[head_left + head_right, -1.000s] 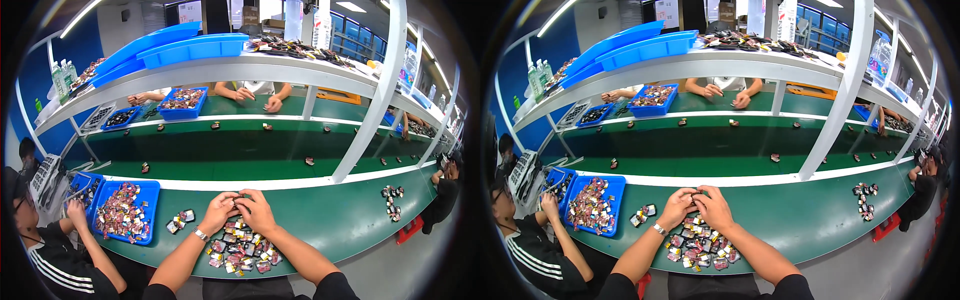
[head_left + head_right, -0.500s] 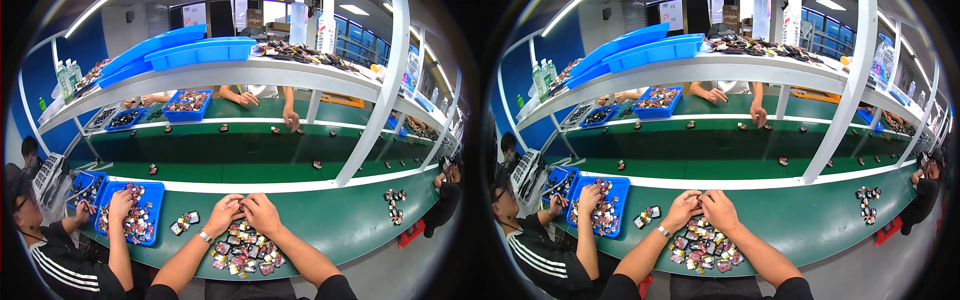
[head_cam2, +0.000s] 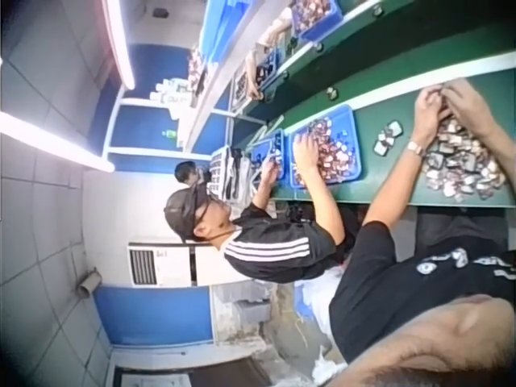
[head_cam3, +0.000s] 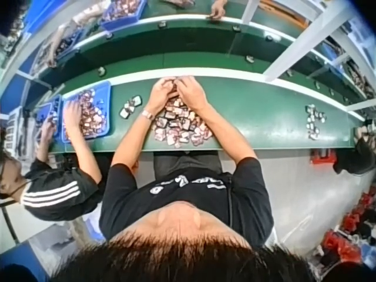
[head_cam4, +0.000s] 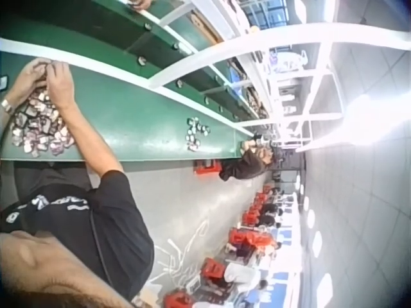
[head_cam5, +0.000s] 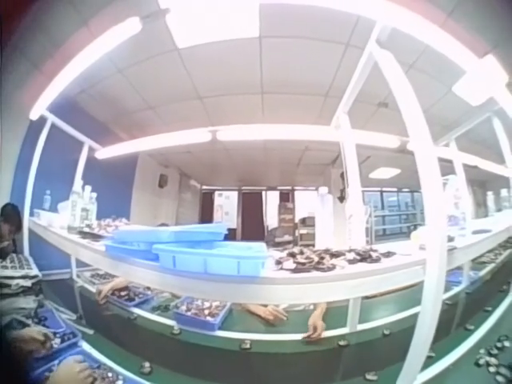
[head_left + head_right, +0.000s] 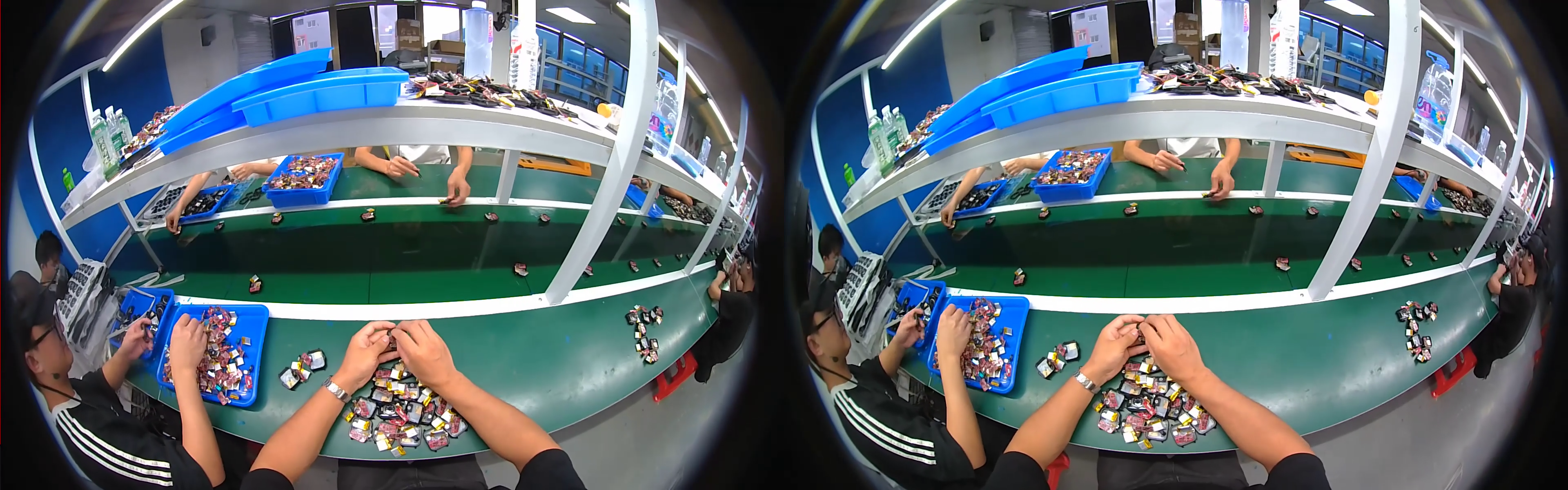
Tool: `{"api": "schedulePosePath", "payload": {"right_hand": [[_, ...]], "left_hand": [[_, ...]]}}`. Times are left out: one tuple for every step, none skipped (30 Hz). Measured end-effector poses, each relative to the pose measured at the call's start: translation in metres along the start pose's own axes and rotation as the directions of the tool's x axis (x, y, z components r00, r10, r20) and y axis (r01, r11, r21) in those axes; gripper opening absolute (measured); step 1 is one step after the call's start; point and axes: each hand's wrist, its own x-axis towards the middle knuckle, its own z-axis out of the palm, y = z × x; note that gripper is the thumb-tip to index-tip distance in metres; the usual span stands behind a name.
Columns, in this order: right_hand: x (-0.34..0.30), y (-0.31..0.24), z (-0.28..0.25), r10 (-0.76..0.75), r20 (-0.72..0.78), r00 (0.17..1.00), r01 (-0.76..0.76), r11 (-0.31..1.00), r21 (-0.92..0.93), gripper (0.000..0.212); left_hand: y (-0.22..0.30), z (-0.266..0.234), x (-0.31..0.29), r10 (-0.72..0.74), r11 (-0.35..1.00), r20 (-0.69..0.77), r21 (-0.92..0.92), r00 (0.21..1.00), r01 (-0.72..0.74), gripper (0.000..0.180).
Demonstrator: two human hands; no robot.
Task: Sorting or checking small colorful mechanical or electronic components at a factory workbench.
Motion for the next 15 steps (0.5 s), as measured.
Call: {"api": "schedulePosePath", "payload": {"right_hand": [[-0.0002, 0.0012, -0.0014, -0.001, -0.002, 1.000, 0.001, 1.000, -0.001, 0.024], [-0.0006, 0.0023, -0.0031, -0.027, 0.005, 1.000, 0.027, 0.999, -0.016, 0.024], [-0.0002, 0.0020, -0.0038, -0.058, 0.014, 0.998, 0.058, 0.998, -0.029, 0.025], [0.0003, 0.0017, -0.0039, -0.063, 0.014, 0.998, 0.063, 0.998, -0.029, 0.025], [0.0007, 0.0012, -0.0036, -0.048, 0.010, 0.999, 0.048, 0.999, -0.022, 0.025], [-0.0001, 0.0012, -0.0041, -0.029, 0.005, 1.000, 0.029, 0.999, -0.017, 0.026], [-0.0014, 0.0018, -0.0037, -0.031, 0.005, 1.000, 0.031, 0.999, -0.016, 0.026], [-0.0029, 0.0029, -0.0025, -0.009, -0.001, 1.000, 0.009, 1.000, -0.005, 0.024], [-0.0033, 0.0039, -0.0011, 0.011, -0.008, 1.000, -0.011, 1.000, 0.008, 0.023], [-0.0032, 0.0046, 0.0001, 0.008, -0.008, 1.000, -0.008, 1.000, 0.010, 0.023], [-0.0031, 0.0051, 0.0011, 0.036, -0.017, 0.999, -0.035, 0.999, 0.035, 0.021], [-0.0033, 0.0056, 0.0017, 0.065, -0.023, 0.998, -0.064, 0.996, 0.058, 0.020], [-0.0030, 0.0056, 0.0023, 0.066, -0.024, 0.998, -0.064, 0.996, 0.058, 0.020], [-0.0025, 0.0052, 0.0031, 0.084, -0.022, 0.996, -0.081, 0.992, 0.100, 0.020], [-0.0023, 0.0055, 0.0035, 0.103, -0.019, 0.995, -0.099, 0.985, 0.141, 0.020]], "left_hand": [[0.0008, 0.0016, -0.0006, -0.002, 1.000, -0.007, 0.000, 1.000, 0.002, 0.023], [0.0011, 0.0027, -0.0006, -0.005, 1.000, -0.014, 0.000, 1.000, 0.005, 0.023], [0.0012, 0.0021, -0.0013, 0.000, 1.000, -0.015, -0.001, 1.000, 0.000, 0.023], [0.0009, 0.0015, -0.0022, 0.004, 1.000, -0.009, -0.014, 1.000, -0.004, 0.023], [0.0011, 0.0007, -0.0028, 0.008, 1.000, -0.004, -0.027, 1.000, -0.008, 0.023], [0.0011, 0.0010, -0.0029, 0.010, 1.000, -0.005, -0.027, 1.000, -0.010, 0.023], [0.0011, 0.0012, -0.0029, 0.007, 1.000, 0.007, -0.028, 1.000, -0.007, 0.023], [0.0011, 0.0013, -0.0030, 0.003, 1.000, 0.019, -0.029, 1.000, -0.003, 0.022], [0.0016, 0.0014, -0.0031, 0.006, 1.000, 0.016, -0.029, 1.000, -0.006, 0.022], [0.0020, 0.0016, -0.0032, 0.004, 0.999, 0.015, -0.032, 1.000, -0.004, 0.022], [0.0023, 0.0019, -0.0033, 0.002, 0.999, 0.015, -0.035, 1.000, -0.002, 0.021], [0.0011, 0.0024, -0.0028, 0.002, 0.999, 0.014, -0.035, 1.000, -0.002, 0.021], [-0.0004, 0.0030, -0.0022, 0.022, 1.000, -0.005, 0.019, 1.000, -0.022, 0.021], [-0.0014, 0.0031, -0.0020, 0.043, 0.996, -0.024, 0.073, 0.999, -0.041, 0.021], [-0.0022, 0.0030, -0.0015, 0.042, 0.996, -0.023, 0.074, 0.999, -0.040, 0.021]]}}
